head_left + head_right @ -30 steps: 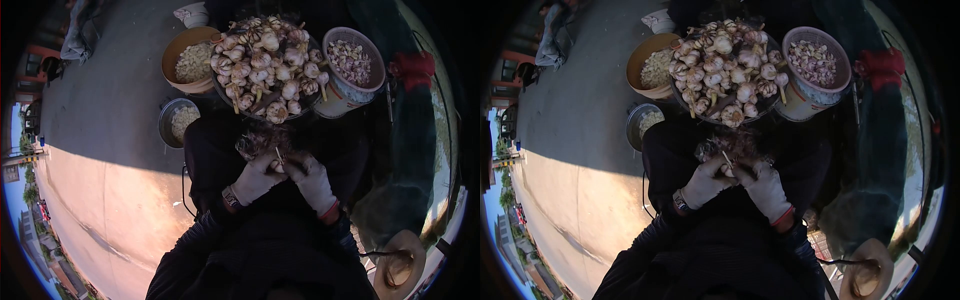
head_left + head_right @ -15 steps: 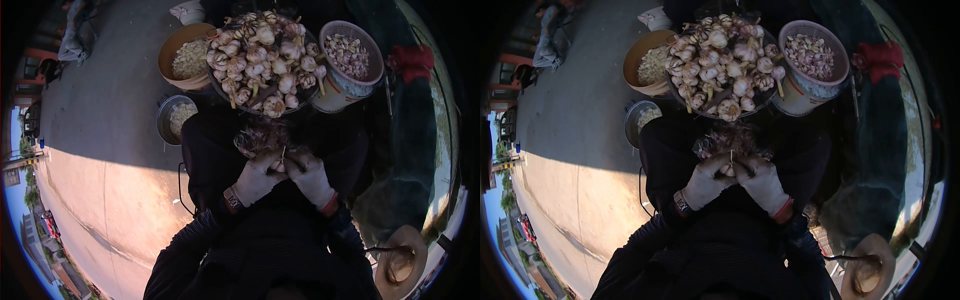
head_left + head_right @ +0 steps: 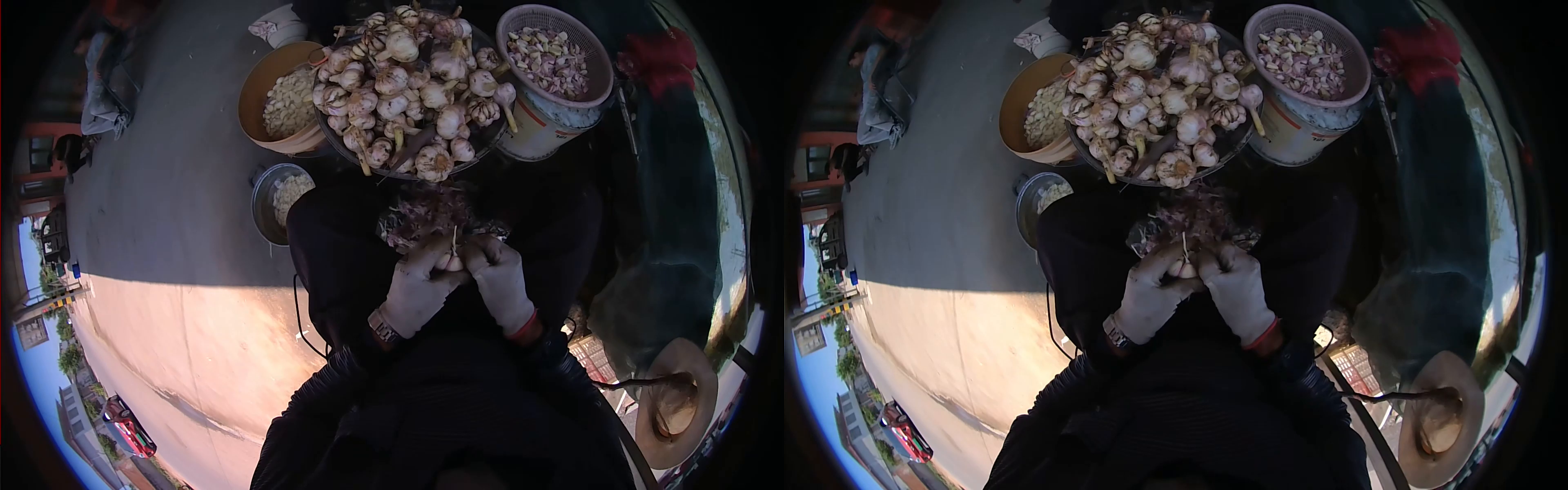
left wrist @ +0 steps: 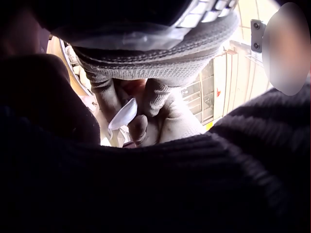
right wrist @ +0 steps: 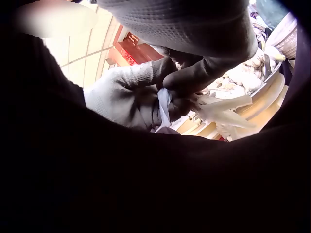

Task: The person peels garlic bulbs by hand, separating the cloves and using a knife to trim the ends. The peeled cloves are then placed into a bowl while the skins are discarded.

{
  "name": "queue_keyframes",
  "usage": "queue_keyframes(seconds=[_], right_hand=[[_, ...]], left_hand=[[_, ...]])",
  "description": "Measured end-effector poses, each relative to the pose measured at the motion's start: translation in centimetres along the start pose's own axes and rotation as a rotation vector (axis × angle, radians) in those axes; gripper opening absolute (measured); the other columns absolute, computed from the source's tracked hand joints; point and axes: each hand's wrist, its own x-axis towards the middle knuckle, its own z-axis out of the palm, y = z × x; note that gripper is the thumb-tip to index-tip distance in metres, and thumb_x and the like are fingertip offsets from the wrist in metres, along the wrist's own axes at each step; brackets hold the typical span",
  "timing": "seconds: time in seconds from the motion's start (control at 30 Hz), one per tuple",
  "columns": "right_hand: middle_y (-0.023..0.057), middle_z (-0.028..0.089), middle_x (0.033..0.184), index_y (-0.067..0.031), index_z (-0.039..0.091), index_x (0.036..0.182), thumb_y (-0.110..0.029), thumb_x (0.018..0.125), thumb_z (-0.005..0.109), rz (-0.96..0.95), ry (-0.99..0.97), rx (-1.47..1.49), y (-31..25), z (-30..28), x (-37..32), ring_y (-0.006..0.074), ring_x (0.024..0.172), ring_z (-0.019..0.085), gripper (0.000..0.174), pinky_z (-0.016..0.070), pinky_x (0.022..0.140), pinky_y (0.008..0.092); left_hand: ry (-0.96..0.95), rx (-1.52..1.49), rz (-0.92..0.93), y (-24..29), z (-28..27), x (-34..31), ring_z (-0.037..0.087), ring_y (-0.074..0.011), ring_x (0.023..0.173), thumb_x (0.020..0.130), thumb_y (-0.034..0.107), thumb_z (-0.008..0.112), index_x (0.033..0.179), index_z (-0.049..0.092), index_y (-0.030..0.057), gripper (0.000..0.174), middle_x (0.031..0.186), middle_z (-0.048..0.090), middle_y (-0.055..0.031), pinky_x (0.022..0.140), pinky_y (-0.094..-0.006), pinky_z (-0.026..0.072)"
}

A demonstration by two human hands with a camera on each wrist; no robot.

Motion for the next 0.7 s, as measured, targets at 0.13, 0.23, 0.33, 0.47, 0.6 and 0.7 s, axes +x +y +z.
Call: queue_keyframes(seconds=[0.13,0.23,0.33,0.47,0.6,0.7], right_hand=[[0.0054,0.072,0.086,0.0025,0.072,0.100,-0.010,0.096,0.067,0.134,-0.015,0.293,-1.0,-0.2,0.0,0.0080,0.077,0.065,0.014,0.0537,0.067,0.0249],[0.0032,0.072,0.088,0.0036,0.072,0.100,-0.013,0.098,0.067,0.206,-0.041,0.446,-0.8,-0.4,-0.1,0.0069,0.078,0.065,0.018,0.0531,0.069,0.0232],[0.0021,0.071,0.088,0.0029,0.073,0.101,-0.016,0.099,0.066,0.233,-0.068,0.490,-0.7,-1.1,0.0,0.0066,0.078,0.064,0.020,0.0525,0.070,0.0222],[0.0006,0.069,0.085,-0.0003,0.073,0.100,-0.020,0.100,0.065,0.181,-0.102,0.483,0.1,-1.3,0.1,0.0068,0.076,0.063,0.021,0.0516,0.067,0.0225],[-0.0005,0.068,0.084,-0.0018,0.073,0.098,-0.019,0.100,0.064,0.329,-0.140,0.556,-1.3,-2.1,0.0,0.0072,0.071,0.062,0.020,0.0501,0.063,0.0230],[0.0005,0.068,0.084,-0.0023,0.073,0.098,-0.020,0.100,0.064,0.286,-0.188,0.555,-0.8,-2.3,0.0,0.0075,0.068,0.062,0.020,0.0491,0.060,0.0234]], left_hand=[[0.020,-0.023,0.043,-0.3,0.0,0.0,0.068,-0.0152,0.090,0.073,-0.006,0.086,0.126,0.066,0.0028,0.058,0.102,0.067,-0.0058,0.080,-0.0303,0.0589],[-0.013,-0.063,-0.088,0.2,-0.1,-0.3,0.069,-0.0147,0.094,0.073,-0.007,0.086,0.126,0.066,0.0034,0.058,0.106,0.068,-0.0068,0.083,-0.0291,0.0592],[-0.039,-0.118,-0.161,0.2,0.0,-0.3,0.069,-0.0146,0.098,0.074,-0.007,0.085,0.127,0.066,0.0032,0.057,0.109,0.068,-0.0069,0.084,-0.0284,0.0593],[-0.047,-0.110,-0.032,0.5,0.4,-0.1,0.068,-0.0129,0.097,0.077,-0.008,0.084,0.128,0.066,0.0036,0.056,0.111,0.067,-0.0057,0.081,-0.0281,0.0596],[-0.087,-0.176,-0.067,0.8,0.4,-0.3,0.068,-0.0115,0.093,0.078,-0.010,0.082,0.128,0.066,0.0032,0.054,0.110,0.066,-0.0048,0.077,-0.0271,0.0599],[-0.125,-0.240,-0.029,1.1,0.4,-0.1,0.067,-0.0107,0.087,0.080,-0.013,0.078,0.129,0.064,0.0022,0.053,0.109,0.065,-0.0050,0.071,-0.0247,0.0588]])
